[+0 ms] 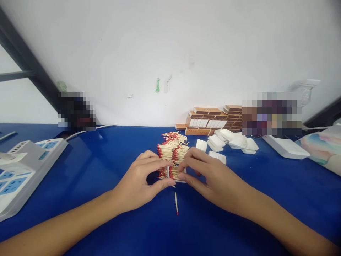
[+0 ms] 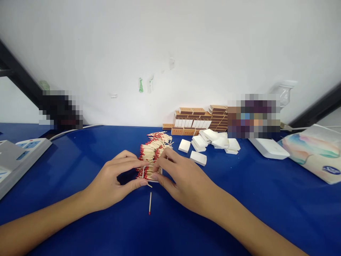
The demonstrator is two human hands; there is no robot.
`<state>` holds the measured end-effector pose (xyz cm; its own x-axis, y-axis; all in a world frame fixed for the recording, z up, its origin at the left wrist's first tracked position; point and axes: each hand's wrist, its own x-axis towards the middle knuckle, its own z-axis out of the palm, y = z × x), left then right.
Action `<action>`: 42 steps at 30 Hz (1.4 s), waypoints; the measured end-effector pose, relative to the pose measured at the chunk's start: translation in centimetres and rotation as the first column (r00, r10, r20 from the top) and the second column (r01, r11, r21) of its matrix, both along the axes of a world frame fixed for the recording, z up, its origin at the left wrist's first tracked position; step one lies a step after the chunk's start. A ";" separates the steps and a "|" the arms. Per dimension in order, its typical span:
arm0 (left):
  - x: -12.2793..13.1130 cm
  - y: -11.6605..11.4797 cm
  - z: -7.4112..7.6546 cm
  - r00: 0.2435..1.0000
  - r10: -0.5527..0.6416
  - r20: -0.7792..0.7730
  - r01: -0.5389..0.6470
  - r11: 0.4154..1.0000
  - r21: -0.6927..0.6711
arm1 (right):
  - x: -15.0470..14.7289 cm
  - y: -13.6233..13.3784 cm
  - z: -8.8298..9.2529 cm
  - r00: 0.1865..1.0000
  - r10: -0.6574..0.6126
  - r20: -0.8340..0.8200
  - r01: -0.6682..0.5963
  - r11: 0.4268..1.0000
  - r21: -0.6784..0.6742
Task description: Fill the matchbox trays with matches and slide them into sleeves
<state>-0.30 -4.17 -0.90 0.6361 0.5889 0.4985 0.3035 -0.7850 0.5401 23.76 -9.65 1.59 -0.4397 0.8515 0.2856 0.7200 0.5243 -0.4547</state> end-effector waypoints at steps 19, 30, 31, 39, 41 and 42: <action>-0.2 0.7 -0.2 0.988 0.152 0.026 -0.152 0.988 0.007 | -1.6 -1.3 0.2 0.981 0.194 0.013 -0.183 0.941 -0.285; -0.2 0.8 -0.2 0.990 0.139 0.026 -0.140 0.990 0.035 | -0.6 -1.3 0.2 0.978 0.210 0.014 -0.190 0.908 -0.372; -0.2 0.8 -0.2 0.990 0.140 0.026 -0.141 0.989 0.034 | -0.6 -1.2 0.3 0.982 0.189 -0.013 -0.181 0.912 -0.367; -0.3 0.6 -0.1 0.990 0.143 0.011 -0.144 0.989 0.034 | 0.1 -0.1 1.0 0.994 -0.003 -0.109 -0.016 0.984 -0.176; -0.2 0.6 -0.2 0.990 0.141 0.007 -0.141 0.989 0.032 | 0.3 0.2 0.8 0.996 -0.047 -0.072 0.041 0.996 -0.075; -0.2 0.6 -0.2 0.990 0.139 0.006 -0.140 0.990 0.033 | 0.5 0.3 0.7 0.997 -0.062 -0.054 0.060 0.998 -0.030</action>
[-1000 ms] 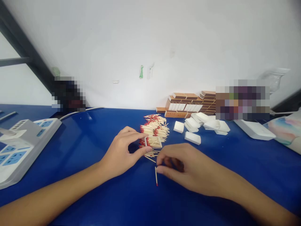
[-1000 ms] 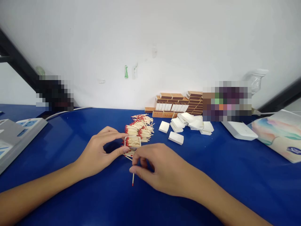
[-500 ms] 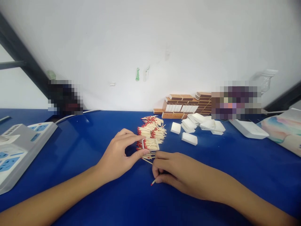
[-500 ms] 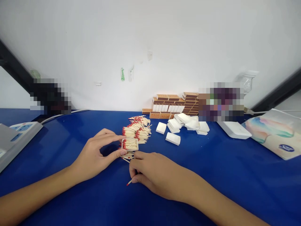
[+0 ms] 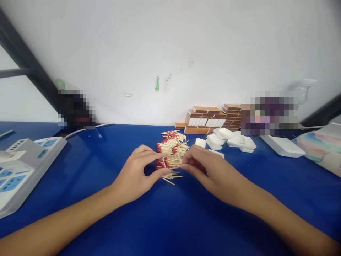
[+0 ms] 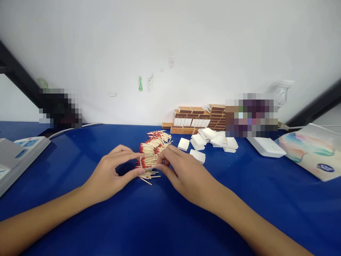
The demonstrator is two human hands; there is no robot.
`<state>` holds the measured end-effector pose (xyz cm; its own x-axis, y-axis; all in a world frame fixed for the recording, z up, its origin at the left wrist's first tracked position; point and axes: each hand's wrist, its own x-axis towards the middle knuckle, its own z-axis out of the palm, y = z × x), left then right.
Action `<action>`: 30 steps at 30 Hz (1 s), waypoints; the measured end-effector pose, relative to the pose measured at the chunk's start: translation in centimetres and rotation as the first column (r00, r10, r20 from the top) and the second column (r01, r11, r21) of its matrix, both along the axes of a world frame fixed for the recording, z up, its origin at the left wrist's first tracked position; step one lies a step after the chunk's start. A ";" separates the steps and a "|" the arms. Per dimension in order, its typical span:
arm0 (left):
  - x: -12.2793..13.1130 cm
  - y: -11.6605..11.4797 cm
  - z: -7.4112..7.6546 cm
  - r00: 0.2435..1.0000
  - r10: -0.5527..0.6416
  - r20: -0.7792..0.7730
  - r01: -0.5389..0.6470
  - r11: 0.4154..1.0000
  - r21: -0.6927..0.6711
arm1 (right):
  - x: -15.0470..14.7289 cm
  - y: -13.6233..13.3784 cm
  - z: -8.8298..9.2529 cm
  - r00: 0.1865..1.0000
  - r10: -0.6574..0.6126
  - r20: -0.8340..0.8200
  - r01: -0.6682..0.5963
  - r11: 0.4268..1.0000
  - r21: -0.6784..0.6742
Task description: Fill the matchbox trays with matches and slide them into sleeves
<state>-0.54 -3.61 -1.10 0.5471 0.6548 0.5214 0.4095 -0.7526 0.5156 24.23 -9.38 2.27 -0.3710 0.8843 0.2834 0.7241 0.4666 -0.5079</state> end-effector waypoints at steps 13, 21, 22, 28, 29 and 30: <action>0.0 -0.2 0.1 0.994 -0.100 -0.046 0.104 0.992 0.077 | -0.7 0.0 -0.8 0.998 0.026 0.065 -0.027 0.999 0.017; 0.0 -0.3 0.1 0.987 -0.140 -0.078 0.145 0.987 0.065 | -0.4 -0.2 -0.6 0.996 0.053 0.073 -0.050 0.998 -0.044; -0.1 -0.4 0.1 0.987 -0.143 -0.080 0.148 0.987 0.064 | -0.3 -0.1 -0.5 0.996 0.056 0.070 -0.053 0.997 -0.050; 0.0 -0.3 0.1 0.984 -0.155 -0.085 0.161 0.985 0.063 | -0.3 0.0 -0.8 0.994 0.099 0.053 -0.097 0.995 -0.035; 0.0 -0.2 0.1 0.984 -0.158 -0.084 0.163 0.985 0.061 | -0.3 -0.1 -0.9 0.993 0.104 0.053 -0.103 0.994 -0.031; 0.0 -0.2 0.1 0.984 -0.159 -0.082 0.164 0.985 0.059 | -0.3 -0.1 -0.9 0.993 0.104 0.051 -0.103 0.994 -0.025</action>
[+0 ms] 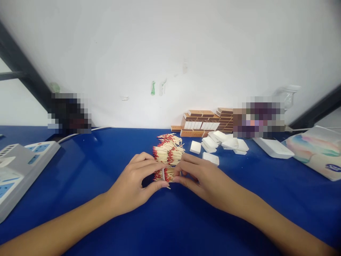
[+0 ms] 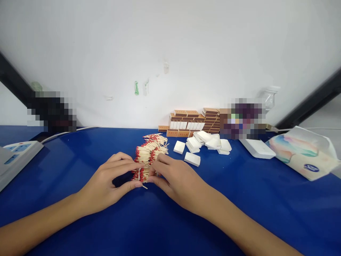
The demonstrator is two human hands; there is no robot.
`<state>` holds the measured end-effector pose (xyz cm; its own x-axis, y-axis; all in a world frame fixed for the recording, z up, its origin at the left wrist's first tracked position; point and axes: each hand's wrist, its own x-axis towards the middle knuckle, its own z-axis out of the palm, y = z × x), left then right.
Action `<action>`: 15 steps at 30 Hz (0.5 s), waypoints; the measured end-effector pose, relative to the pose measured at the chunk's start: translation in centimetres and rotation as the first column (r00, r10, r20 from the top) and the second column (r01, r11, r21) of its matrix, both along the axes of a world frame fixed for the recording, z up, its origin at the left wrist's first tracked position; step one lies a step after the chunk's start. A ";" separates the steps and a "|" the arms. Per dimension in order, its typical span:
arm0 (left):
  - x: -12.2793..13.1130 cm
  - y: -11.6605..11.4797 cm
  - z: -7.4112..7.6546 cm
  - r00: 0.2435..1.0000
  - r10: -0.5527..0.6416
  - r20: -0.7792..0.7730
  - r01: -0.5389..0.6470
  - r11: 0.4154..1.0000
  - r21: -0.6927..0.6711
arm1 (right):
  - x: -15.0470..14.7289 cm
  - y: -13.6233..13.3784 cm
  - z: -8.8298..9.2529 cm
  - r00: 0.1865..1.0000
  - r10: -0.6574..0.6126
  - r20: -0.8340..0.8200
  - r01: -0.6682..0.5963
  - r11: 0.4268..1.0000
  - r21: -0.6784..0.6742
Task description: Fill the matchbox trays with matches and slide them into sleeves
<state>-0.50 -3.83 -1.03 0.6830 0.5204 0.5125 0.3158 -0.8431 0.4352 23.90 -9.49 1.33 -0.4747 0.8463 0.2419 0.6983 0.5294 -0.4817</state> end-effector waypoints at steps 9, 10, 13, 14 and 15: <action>-0.1 -0.1 0.0 1.000 0.014 0.006 -0.014 1.000 0.007 | 0.1 0.2 -0.2 0.999 -0.029 0.015 0.029 0.998 0.058; -0.1 -0.2 0.0 1.000 0.017 0.004 -0.017 1.000 0.008 | 0.2 0.3 -0.2 0.999 -0.031 0.021 0.029 0.997 0.065; -0.1 -0.2 0.0 1.000 0.017 0.010 -0.017 1.000 0.009 | 0.3 0.3 -0.3 0.999 -0.025 0.043 0.022 0.996 0.083; 0.0 -0.2 0.1 1.000 0.017 0.014 -0.017 1.000 0.007 | 0.2 0.3 -0.3 0.999 -0.024 0.045 0.020 0.996 0.089; 0.0 -0.1 0.1 1.000 0.017 0.018 -0.017 1.000 0.005 | 0.2 0.2 -0.3 0.999 -0.021 0.044 0.016 0.995 0.095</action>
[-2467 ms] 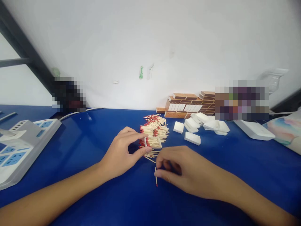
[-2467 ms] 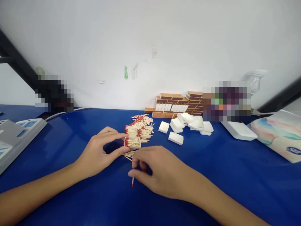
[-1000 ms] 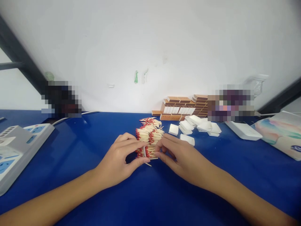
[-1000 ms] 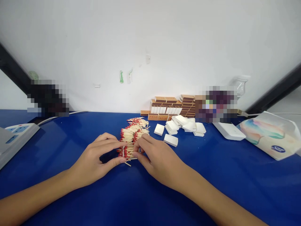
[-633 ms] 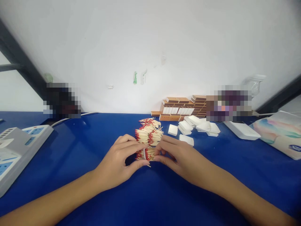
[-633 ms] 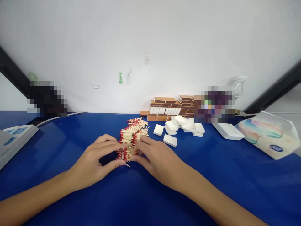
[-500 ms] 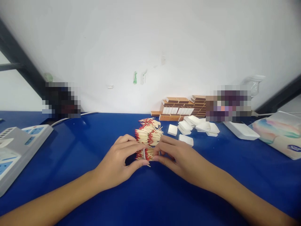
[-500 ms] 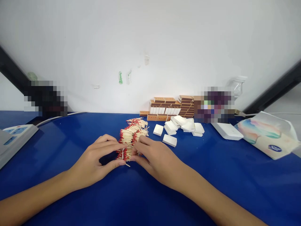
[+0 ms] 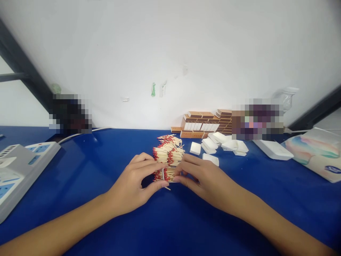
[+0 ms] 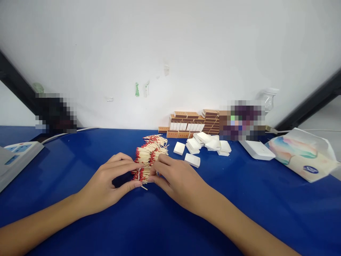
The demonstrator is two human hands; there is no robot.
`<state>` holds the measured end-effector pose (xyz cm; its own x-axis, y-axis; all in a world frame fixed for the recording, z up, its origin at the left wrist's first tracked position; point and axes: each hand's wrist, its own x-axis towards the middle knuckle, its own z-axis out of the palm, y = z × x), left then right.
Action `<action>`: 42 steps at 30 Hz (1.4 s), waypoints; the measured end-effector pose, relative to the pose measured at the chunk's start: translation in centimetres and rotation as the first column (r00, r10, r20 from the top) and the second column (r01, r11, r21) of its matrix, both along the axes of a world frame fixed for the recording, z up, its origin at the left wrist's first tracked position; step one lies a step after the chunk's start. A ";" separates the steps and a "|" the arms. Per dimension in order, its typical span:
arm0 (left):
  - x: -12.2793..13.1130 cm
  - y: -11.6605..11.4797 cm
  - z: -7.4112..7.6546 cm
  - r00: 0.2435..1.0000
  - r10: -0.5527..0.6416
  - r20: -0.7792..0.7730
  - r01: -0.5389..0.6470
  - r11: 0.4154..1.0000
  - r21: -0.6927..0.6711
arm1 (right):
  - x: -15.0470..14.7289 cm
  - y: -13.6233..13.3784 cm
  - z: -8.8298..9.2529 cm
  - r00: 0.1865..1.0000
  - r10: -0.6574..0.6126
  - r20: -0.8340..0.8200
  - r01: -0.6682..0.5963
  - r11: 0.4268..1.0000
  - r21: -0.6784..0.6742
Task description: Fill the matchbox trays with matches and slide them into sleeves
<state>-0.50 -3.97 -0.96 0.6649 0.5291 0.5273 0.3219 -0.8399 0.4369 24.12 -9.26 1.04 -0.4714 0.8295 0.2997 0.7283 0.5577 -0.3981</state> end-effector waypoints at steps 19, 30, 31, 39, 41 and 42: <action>0.2 -0.2 0.5 1.000 0.016 0.020 -0.015 0.999 -0.028 | 0.1 -0.1 0.5 1.000 0.019 -0.001 -0.019 1.000 -0.001; 0.1 -0.1 0.2 1.000 0.008 0.019 -0.007 0.999 -0.038 | 0.0 -0.3 0.8 0.999 -0.010 0.040 0.011 1.000 -0.015; 0.1 -0.1 0.3 1.000 0.005 0.017 -0.004 0.999 -0.042 | -0.1 -0.3 0.9 0.999 -0.016 0.029 0.016 1.000 -0.012; 0.1 -0.2 0.3 1.000 0.005 0.022 -0.005 0.999 -0.037 | -0.1 -0.2 0.8 1.000 -0.013 -0.013 0.013 1.000 -0.006; 0.1 -0.2 0.3 1.000 0.006 0.024 -0.005 0.999 -0.036 | 0.0 -0.2 0.8 1.000 -0.015 -0.010 0.015 1.000 0.003; 0.1 -0.1 0.3 1.000 0.005 0.025 -0.005 0.999 -0.037 | 0.1 -0.2 0.7 1.000 -0.017 -0.010 0.017 1.000 0.006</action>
<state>-0.40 -4.11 -0.69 0.6488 0.5516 0.5242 0.3144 -0.8216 0.4755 24.19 -9.44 1.78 -0.4540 0.8356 0.3093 0.7338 0.5476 -0.4021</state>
